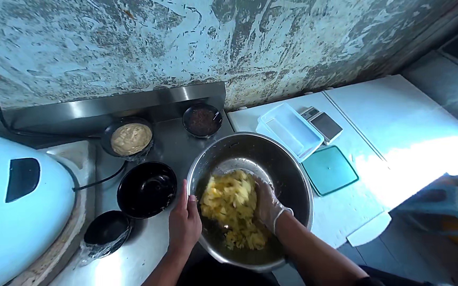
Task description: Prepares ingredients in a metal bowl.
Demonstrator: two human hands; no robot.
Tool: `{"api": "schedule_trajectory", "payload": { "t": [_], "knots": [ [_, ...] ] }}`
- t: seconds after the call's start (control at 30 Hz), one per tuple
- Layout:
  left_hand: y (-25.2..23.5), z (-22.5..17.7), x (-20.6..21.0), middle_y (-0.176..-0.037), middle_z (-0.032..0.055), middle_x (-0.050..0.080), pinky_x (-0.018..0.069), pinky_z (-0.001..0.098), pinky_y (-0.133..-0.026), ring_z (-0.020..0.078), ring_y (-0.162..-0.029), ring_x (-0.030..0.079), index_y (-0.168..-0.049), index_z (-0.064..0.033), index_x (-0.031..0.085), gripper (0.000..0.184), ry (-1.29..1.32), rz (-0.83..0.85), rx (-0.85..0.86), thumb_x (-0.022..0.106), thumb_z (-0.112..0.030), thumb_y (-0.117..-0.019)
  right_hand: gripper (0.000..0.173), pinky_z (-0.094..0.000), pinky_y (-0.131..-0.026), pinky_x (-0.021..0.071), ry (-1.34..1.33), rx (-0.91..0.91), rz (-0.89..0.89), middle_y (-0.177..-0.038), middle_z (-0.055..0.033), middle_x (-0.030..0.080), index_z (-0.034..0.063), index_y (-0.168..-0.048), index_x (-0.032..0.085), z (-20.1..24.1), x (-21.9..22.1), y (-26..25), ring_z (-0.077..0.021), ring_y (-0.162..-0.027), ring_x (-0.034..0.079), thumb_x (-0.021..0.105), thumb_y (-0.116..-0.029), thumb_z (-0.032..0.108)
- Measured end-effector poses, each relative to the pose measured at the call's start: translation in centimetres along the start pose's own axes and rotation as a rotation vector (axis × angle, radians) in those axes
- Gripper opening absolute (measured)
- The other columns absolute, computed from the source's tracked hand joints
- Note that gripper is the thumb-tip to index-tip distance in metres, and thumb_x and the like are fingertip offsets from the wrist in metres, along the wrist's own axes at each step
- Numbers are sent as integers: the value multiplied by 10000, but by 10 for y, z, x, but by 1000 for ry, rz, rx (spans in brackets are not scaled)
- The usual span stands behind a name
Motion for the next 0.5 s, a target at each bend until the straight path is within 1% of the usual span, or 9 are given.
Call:
{"api": "schedule_trajectory", "payload": {
  "t": [0.1,0.2,0.23,0.27,0.3,0.37,0.4,0.43,0.5],
  "knots": [
    [4,3,-1,-1435,187,589,481,389,-1081,245,-1287,615,-1562,-31,396,527,3,-7,18,371,-247,-1082,473,-473,-942,562,390,-353,-5,-1228,-75,701,201,-1357,645,27,45,17,-220,-1100,674,563,-1014,515],
    [3,2,0,-1484,188,544,459,381,-1109,227,-1328,582,-1554,-10,397,518,28,-14,38,368,-223,-1083,675,-566,-991,532,1118,-659,-36,-1340,-106,662,233,-1548,473,42,94,36,-291,-1215,639,633,-952,505],
    [3,1,0,-1491,192,536,457,377,-1112,229,-1339,574,-1544,2,409,516,32,-32,52,371,-222,-1081,729,-596,-1072,467,1345,-714,-50,-1462,-73,588,249,-1574,429,32,105,37,-302,-1355,541,610,-937,553],
    [3,0,0,-1495,194,531,456,377,-1114,233,-1347,567,-1537,9,417,516,33,-48,61,371,-228,-1081,744,-675,-1164,311,1519,-736,-3,-1603,-67,443,255,-1599,384,14,111,34,-347,-1505,348,545,-952,587],
    [5,1,1,-1501,197,523,450,381,-1121,241,-1357,558,-1533,18,419,520,32,-57,63,369,-232,-1080,747,-771,-1169,159,1646,-729,82,-1677,-82,312,260,-1606,372,-6,112,36,-412,-1563,172,485,-962,622],
    [7,0,1,-1508,206,512,442,386,-1127,253,-1367,548,-1528,31,420,524,32,-66,67,366,-225,-1074,751,-831,-1135,35,1763,-603,280,-1717,-67,205,283,-1562,449,-27,106,47,-451,-1574,19,459,-934,694],
    [6,-2,1,-1509,208,510,445,386,-1124,257,-1364,551,-1526,33,422,524,33,-67,71,366,-220,-1071,730,-814,-1148,41,1744,-512,377,-1718,-55,206,281,-1533,496,-20,101,53,-423,-1581,20,490,-931,694],
    [5,-3,1,-1505,211,513,453,391,-1114,262,-1353,561,-1524,36,424,522,33,-67,70,368,-214,-1069,653,-757,-1181,142,1676,-471,433,-1685,-33,306,279,-1456,591,-5,95,58,-359,-1579,145,515,-944,678],
    [5,-3,1,-1503,201,520,475,389,-1088,247,-1325,585,-1537,19,411,526,32,-54,43,366,-215,-1068,448,-531,-1093,476,1367,-508,412,-1377,-4,662,225,-1203,761,40,77,57,-193,-1308,592,590,-970,567]
  ]
}}
Point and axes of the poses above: each hand's wrist, its own y-axis away from the middle knuckle, its own x-axis out of the palm, z = x × y, the point moved 6 cm from there along -y, towards the middle knuckle
